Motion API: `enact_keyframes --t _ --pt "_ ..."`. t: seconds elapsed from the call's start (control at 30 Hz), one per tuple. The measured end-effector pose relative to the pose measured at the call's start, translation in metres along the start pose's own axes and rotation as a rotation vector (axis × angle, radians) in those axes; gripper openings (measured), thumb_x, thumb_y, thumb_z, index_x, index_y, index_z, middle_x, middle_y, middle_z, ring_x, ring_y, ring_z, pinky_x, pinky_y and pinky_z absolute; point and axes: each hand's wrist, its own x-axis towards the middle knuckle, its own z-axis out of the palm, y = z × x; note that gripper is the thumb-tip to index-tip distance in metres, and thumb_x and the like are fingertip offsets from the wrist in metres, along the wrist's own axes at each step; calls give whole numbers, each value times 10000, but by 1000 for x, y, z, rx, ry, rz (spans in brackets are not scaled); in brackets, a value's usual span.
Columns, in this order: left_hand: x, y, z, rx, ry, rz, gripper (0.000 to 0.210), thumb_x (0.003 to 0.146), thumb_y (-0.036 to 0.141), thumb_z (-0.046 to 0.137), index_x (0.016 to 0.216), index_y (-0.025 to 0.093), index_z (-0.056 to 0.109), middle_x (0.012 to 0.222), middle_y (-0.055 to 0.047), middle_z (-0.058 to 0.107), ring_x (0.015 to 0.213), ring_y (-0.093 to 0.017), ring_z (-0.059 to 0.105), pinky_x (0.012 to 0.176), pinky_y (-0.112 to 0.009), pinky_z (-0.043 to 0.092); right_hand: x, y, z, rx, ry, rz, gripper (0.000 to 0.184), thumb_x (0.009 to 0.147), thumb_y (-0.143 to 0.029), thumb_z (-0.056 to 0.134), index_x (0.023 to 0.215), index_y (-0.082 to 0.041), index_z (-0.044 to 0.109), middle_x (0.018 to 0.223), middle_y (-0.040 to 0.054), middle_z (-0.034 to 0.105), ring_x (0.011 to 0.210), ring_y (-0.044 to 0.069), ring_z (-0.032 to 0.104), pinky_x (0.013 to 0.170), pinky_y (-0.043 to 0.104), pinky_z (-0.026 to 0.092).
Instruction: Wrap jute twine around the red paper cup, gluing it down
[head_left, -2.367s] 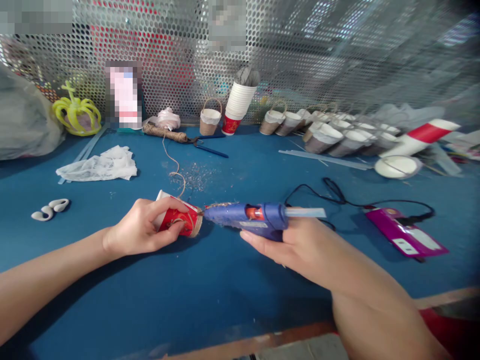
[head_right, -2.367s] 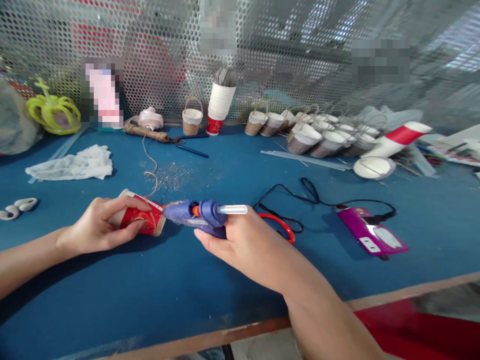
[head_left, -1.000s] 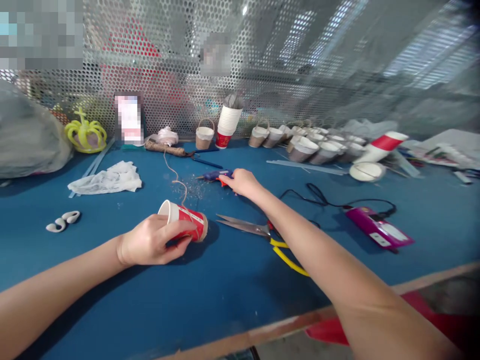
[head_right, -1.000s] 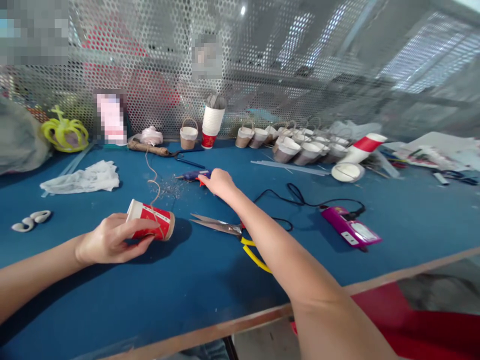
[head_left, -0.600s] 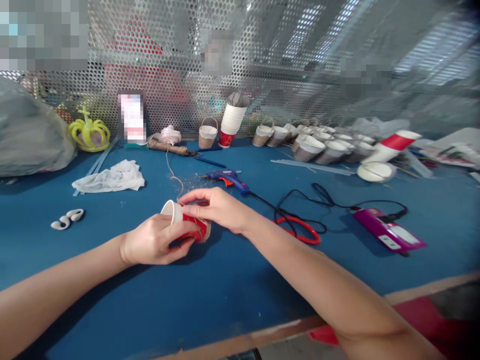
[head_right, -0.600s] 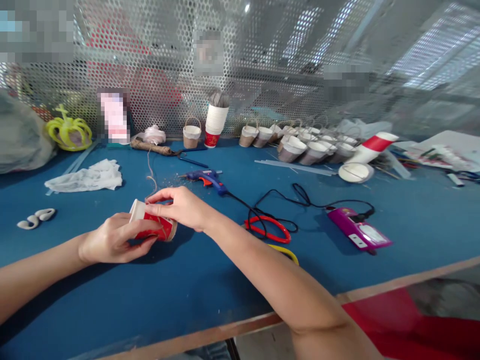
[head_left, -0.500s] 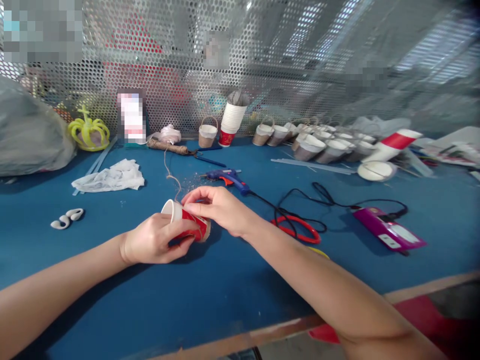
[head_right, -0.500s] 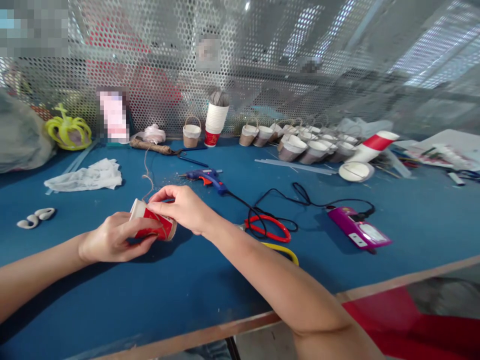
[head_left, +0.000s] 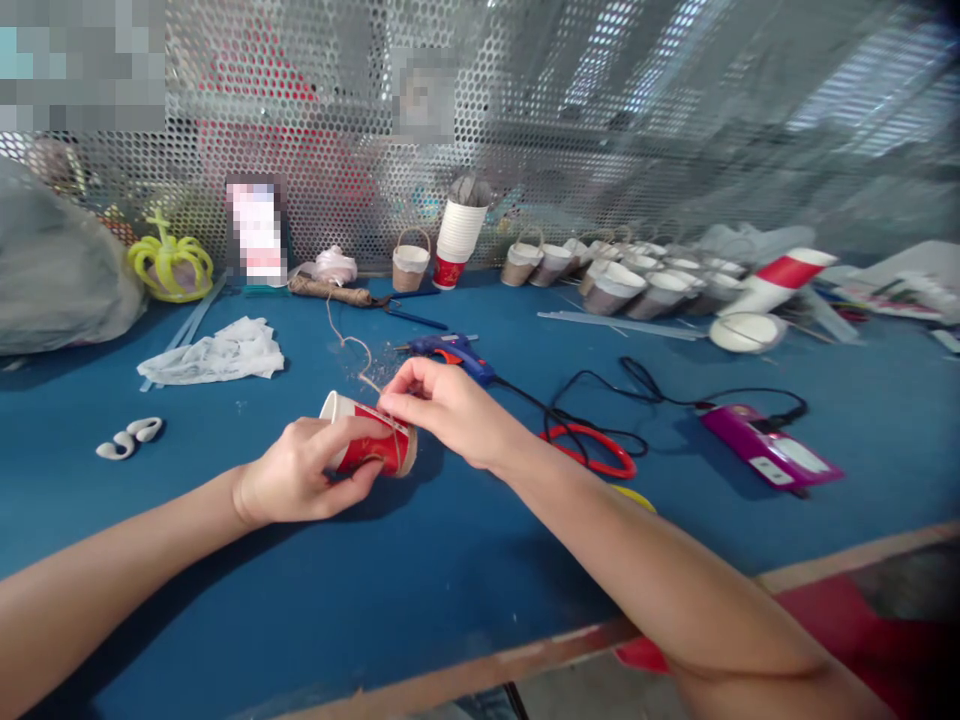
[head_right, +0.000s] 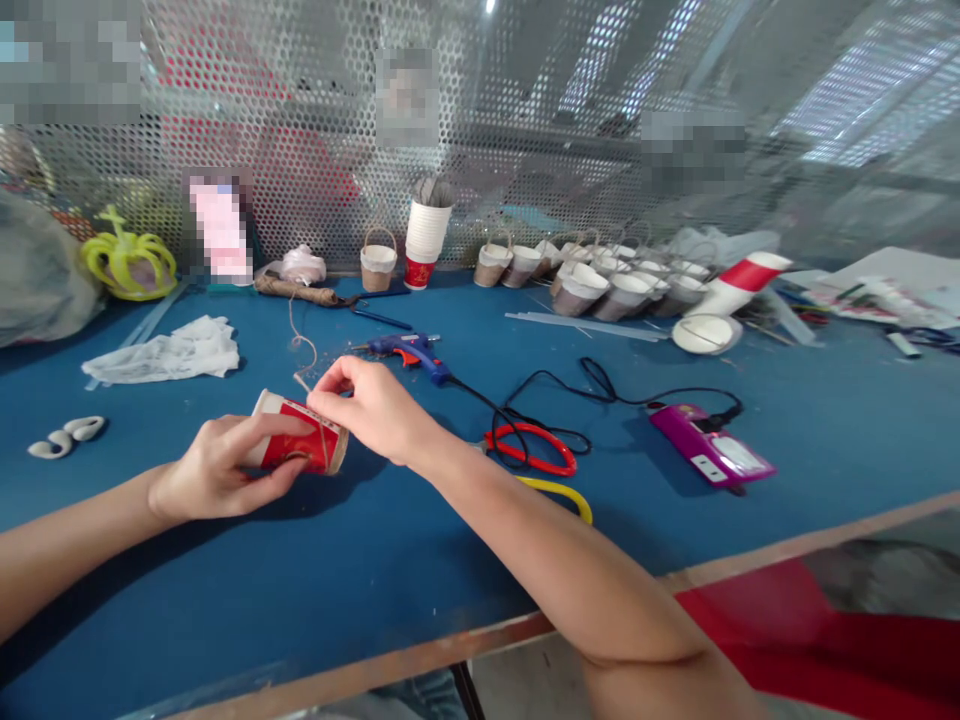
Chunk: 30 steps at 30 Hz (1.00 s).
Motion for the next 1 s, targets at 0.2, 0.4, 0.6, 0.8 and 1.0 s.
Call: enact_keyframes --t 0.2,0.4,0.6,0.8,1.0 --pt "0 4 0 -175 57 -290 221 763 192 598 974 151 548 802 -49 683 500 -78 554 474 -173 460 -1 1 -9 166 94 -12 140 710 -205 629 849 -190 635 775 -11 652 749 115 598 765 287 459" --pt "3 5 0 -320 67 -431 191 758 213 607 921 125 562 631 -3 628 382 -34 420 364 -124 364 -6 6 -11 204 209 -42 103 676 -230 692 773 -196 687 820 -6 701 775 124 616 794 299 472" --pt "5 5 1 -373 44 -485 174 740 209 618 882 120 567 560 25 566 368 -23 372 347 -112 332 -11 6 -12 133 247 -81 120 684 -246 694 794 -197 702 808 4 708 742 136 621 752 310 493" --pt "7 8 1 -491 26 -641 189 733 235 618 869 118 559 587 19 567 389 -26 393 366 -113 348 -12 8 -12 130 264 -151 94 692 -220 691 784 -201 700 845 2 721 786 143 650 772 302 510" --pt "5 8 0 -495 3 -662 195 743 255 617 878 124 565 582 24 554 400 -29 387 379 -117 347 -11 11 -13 104 271 -154 90 691 -200 693 781 -200 701 828 -3 725 763 135 654 748 283 520"
